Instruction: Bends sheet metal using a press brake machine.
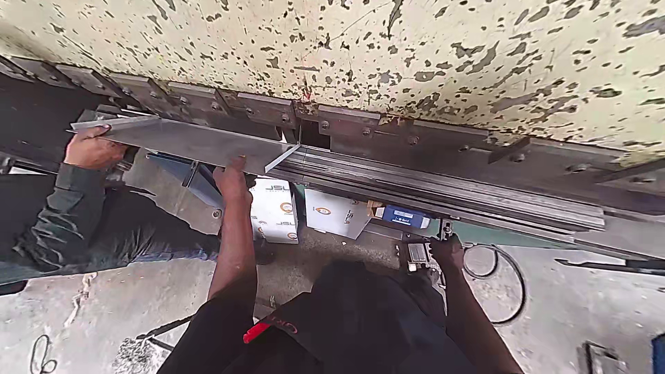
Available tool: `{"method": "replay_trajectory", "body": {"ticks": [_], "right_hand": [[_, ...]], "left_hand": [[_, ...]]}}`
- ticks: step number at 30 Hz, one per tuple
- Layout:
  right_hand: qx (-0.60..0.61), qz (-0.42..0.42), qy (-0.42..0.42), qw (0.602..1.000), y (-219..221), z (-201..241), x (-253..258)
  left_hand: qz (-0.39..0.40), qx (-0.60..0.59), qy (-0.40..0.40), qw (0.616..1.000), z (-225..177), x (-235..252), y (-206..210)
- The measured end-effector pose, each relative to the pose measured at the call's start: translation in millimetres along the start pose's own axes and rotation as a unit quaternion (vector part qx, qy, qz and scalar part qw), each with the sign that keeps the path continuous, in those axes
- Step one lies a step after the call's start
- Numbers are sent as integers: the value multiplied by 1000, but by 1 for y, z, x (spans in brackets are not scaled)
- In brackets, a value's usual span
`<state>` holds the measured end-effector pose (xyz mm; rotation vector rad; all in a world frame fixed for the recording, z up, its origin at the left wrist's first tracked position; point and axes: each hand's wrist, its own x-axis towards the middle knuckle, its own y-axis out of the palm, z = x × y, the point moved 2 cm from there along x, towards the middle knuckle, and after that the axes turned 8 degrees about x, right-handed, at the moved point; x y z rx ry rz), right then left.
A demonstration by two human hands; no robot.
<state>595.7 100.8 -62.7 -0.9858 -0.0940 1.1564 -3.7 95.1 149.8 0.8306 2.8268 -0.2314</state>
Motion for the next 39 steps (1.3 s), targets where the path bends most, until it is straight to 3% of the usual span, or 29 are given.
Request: {"method": "replay_trajectory", "body": {"ticks": [17, 29, 31, 33, 35, 37, 39], "right_hand": [[3, 0, 18, 1000, 7, -10, 4], [54, 41, 6, 998, 6, -2, -4], [1, 60, -6, 998, -1, 1, -6], [-133, 64, -20, 989, -20, 15, -19], [-237, 31, -56, 969, -37, 38, -40], [-210, 31, -158, 964, -47, 71, -68], [-149, 90, -277, 945, -36, 108, -95]], "left_hand": [[-22, -34, 0, 999, 36, 0, 2], [-37, -84, 12, 996, 26, -2, 1], [-48, -74, 9, 996, 22, -2, 0], [-48, -69, 16, 996, 17, -1, 5], [-47, -63, 23, 997, 5, -2, 9], [-58, -43, 14, 997, -8, -4, 9], [-69, -10, 2, 998, -21, -3, 7]]}}
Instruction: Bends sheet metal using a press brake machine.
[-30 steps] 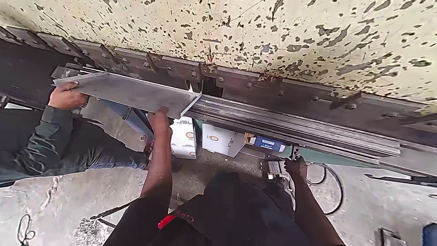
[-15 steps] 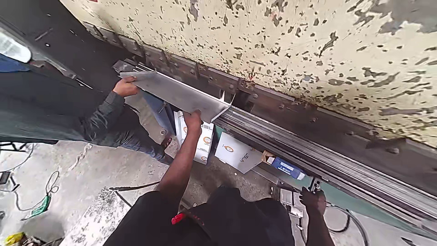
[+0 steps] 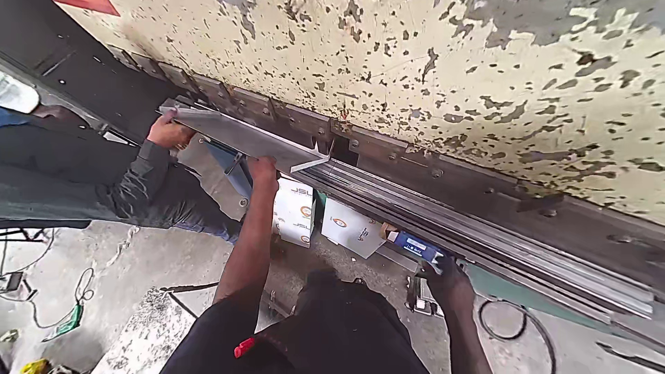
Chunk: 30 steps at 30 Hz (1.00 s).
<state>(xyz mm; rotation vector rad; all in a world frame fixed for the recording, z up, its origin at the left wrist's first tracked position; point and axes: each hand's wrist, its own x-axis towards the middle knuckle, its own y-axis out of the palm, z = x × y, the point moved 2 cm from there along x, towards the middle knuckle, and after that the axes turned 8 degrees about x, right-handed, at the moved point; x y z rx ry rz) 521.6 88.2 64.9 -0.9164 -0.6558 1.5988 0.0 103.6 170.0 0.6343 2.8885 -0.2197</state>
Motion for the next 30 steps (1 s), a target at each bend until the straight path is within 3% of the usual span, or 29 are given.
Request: {"method": "replay_trajectory", "body": {"ticks": [3, 5, 9, 12, 14, 16, 18, 22, 27, 30], "right_hand": [[56, 65, -162, 983, 24, 90, 15], [91, 81, -226, 967, 52, 158, 32], [204, 9, -307, 930, 111, 278, 70], [301, -76, -308, 899, 148, 342, 100], [372, -138, -293, 870, 168, 362, 123], [441, -134, -257, 849, 173, 371, 136], [501, -109, -249, 822, 171, 375, 138], [598, -123, -271, 744, 172, 386, 137], [616, -172, -178, 748, 165, 393, 117], [640, -152, -201, 726, 156, 383, 122]], "left_hand": [[8, 37, 25, 999, -16, 4, 10], [22, 75, 40, 996, -28, 7, 19], [21, 128, 31, 991, -39, 14, 32], [92, 95, 45, 990, -42, 18, 33], [179, 83, 87, 976, -48, 19, 19], [228, 76, 140, 960, -53, 46, -11], [185, 69, 203, 959, -53, 96, -49], [29, 86, 200, 976, -38, 223, -117], [-42, 98, 240, 965, -38, 347, -151], [-37, 125, 241, 962, -43, 405, -147]]}}
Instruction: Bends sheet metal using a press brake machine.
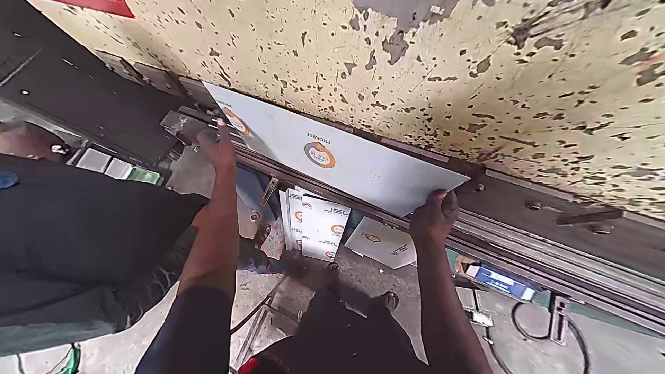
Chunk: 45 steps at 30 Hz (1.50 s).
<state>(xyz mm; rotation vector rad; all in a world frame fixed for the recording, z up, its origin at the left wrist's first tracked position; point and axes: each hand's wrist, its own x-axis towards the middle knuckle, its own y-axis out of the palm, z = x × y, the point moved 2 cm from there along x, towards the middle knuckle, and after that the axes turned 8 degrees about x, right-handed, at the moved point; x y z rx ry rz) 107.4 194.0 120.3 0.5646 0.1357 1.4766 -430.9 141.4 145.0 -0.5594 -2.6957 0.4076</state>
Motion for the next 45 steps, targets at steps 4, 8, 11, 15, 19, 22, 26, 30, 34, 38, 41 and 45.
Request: {"method": "replay_trajectory", "body": {"ticks": [4, 8, 11, 15, 19, 22, 26, 30, 34, 38, 41, 45], "right_hand": [[-45, 11, -7, 999, -14, 5, 0], [-104, -16, 7, 994, -14, 9, 3], [-107, -19, -9, 994, -32, 14, -1], [-135, 0, -31, 990, -68, 25, -18], [-155, 9, -19, 988, -70, 25, -25], [-162, 11, -28, 986, -62, 18, -27], [-181, 29, -33, 983, -60, 14, -26], [-153, 56, -22, 986, -67, 9, -23], [-176, 49, -6, 983, -67, 9, -26], [-204, 57, 14, 977, -63, 15, -22], [-244, 141, 20, 959, -82, 40, -28], [-253, 317, 106, 908, -150, 82, -73]], "left_hand": [[125, -41, -64, 989, 18, 36, 25], [191, -110, -33, 975, 33, 47, 52], [176, -151, -4, 973, 22, 14, 42], [219, -260, 26, 940, 37, -10, 46], [227, -289, 58, 928, 37, -14, 54], [235, -310, 75, 918, 46, -11, 59], [172, -279, 22, 945, 55, -8, 62], [-2, -94, 28, 995, 14, -52, 24], [45, 4, 362, 931, -144, -206, 16], [247, 219, 546, 770, -224, -303, 75], [248, 379, 540, 710, -242, -324, 120], [232, 370, 521, 733, -252, -314, 138]]}}
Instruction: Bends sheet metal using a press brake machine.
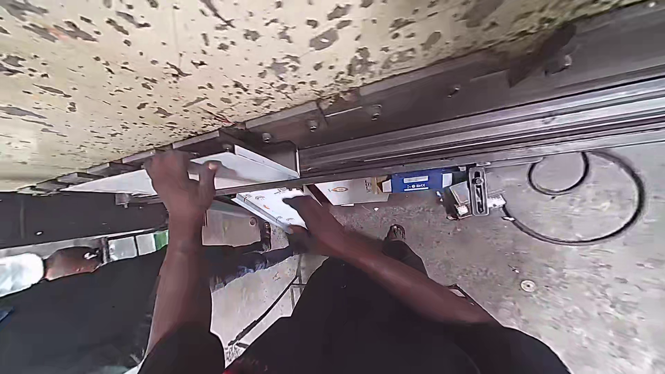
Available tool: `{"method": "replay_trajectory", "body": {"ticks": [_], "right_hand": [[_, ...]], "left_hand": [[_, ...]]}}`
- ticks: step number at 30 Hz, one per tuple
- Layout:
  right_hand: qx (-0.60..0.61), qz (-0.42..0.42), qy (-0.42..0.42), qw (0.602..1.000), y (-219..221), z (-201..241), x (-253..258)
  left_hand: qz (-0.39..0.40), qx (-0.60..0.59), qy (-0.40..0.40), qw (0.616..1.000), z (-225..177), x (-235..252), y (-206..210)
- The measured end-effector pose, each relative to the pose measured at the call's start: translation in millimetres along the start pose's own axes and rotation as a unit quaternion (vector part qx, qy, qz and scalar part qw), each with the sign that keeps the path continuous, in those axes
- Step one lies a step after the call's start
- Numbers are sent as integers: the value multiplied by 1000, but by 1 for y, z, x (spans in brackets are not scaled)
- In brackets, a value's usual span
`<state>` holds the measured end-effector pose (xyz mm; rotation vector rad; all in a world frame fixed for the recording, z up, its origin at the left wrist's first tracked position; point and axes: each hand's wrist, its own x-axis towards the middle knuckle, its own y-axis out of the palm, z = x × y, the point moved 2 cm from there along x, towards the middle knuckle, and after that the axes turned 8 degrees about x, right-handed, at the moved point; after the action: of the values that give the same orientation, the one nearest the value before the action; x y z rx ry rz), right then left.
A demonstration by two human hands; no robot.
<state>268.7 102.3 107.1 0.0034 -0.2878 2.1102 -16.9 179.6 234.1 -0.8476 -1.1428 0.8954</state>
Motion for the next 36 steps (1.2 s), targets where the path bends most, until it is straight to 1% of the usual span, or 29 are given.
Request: {"method": "replay_trajectory", "body": {"ticks": [1, 2, 3, 5, 7, 10, 12, 13, 16, 18, 20, 22, 24, 26, 27, 29, 31, 32, 34, 35, 36], "right_hand": [[8, 63, 36, 997, -11, -11, -25], [19, 100, 62, 993, -21, -27, -50], [23, 117, 80, 990, -32, -45, -75], [22, 108, 125, 986, -53, -78, -117], [10, 96, 172, 980, -73, -95, -141], [-4, 82, 193, 978, -95, -99, -147], [-22, 76, 178, 981, -104, -94, -143], [-32, 73, 160, 984, -106, -90, -139], [-75, 60, 100, 990, -103, -77, -122], [-98, 58, 80, 990, -98, -68, -110], [-119, 59, 54, 990, -86, -59, -90], [-131, 69, 23, 989, -66, -43, -60], [-146, 72, -13, 987, -38, -26, -20], [-152, 58, -17, 987, -2, -8, 28], [-142, 41, 2, 989, 18, 0, 53], [-99, -34, 27, 994, 57, 7, 99], [-32, -114, -12, 993, 91, 5, 136], [7, -137, -39, 990, 107, 4, 149], [62, -156, -55, 984, 135, 4, 171], [67, -160, -51, 984, 147, 3, 177], [61, -168, -49, 983, 158, 2, 180]], "left_hand": [[10, -4, -10, 1000, 1, 2, 0], [16, -5, -17, 1000, 3, 4, 0], [8, -10, -12, 1000, 4, 4, 0], [-11, -41, 11, 999, 5, 4, -2], [24, -48, 29, 998, 7, 2, -10], [94, -26, 33, 995, 10, 2, -25], [148, -18, -2, 989, 8, 3, -36], [159, -10, -20, 987, 15, 0, -40], [124, 14, -39, 991, 64, -19, -37], [118, 23, -53, 991, 96, -29, -30], [125, 27, -57, 990, 124, -36, -25], [111, 27, -38, 993, 151, -43, -20], [97, 15, -12, 995, 172, -47, -14], [98, -2, 15, 995, 182, -47, -12], [99, -11, 27, 995, 182, -47, -13], [72, -31, 47, 996, 181, -52, -11], [24, -51, 72, 996, 184, -58, -6], [-1, -62, 84, 995, 187, -61, -3], [-56, -81, 108, 989, 198, -61, 3], [-69, -92, 117, 986, 202, -59, 5], [-65, -95, 124, 986, 204, -56, 6]]}}
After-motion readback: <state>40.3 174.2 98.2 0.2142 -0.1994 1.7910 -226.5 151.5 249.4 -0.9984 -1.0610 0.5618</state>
